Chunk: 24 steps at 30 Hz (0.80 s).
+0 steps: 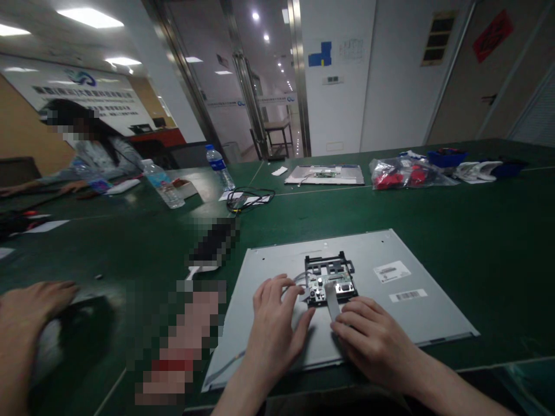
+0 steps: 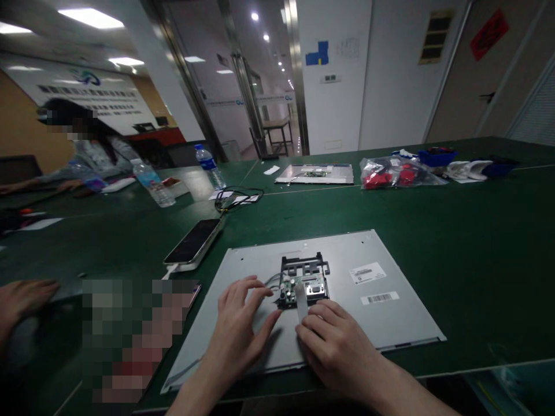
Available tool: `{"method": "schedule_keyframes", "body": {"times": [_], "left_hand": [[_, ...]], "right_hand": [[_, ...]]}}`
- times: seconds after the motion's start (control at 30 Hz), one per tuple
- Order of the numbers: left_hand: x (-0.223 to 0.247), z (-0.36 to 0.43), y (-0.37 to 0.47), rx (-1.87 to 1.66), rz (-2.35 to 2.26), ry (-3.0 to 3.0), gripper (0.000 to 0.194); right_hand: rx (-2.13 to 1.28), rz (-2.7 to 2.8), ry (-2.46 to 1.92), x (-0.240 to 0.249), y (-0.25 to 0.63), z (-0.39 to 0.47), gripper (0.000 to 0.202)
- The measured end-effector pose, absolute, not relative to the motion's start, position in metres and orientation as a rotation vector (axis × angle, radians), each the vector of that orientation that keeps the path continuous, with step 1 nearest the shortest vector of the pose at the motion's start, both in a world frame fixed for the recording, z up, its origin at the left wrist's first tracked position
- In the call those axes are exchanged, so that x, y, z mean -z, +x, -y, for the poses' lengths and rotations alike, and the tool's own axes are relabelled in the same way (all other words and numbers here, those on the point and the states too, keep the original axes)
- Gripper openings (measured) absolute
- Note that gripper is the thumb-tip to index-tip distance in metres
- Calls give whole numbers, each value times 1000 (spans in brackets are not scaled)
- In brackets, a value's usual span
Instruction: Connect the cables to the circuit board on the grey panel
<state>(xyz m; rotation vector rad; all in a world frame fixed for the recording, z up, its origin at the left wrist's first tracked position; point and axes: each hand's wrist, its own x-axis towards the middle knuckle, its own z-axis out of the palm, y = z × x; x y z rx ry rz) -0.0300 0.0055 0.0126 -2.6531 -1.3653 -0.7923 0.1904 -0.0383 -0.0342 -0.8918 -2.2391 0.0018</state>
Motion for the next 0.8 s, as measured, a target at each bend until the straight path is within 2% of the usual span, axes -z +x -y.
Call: {"method": "schedule_keyframes", "body": {"times": [0.4,0.63,0.8], "left_hand": [[-14,-5,-29,806,1398,-2655,18],[-15,-5,-35,856,1529,-2651,7],[-18,-2,-35,659,1580,-2757,21]], "right_hand": [[-6,2237,-901,30,191,40,24],[24,2229,-894,32,189,39,21],[26,2228,-893,29,189,40,22]]}}
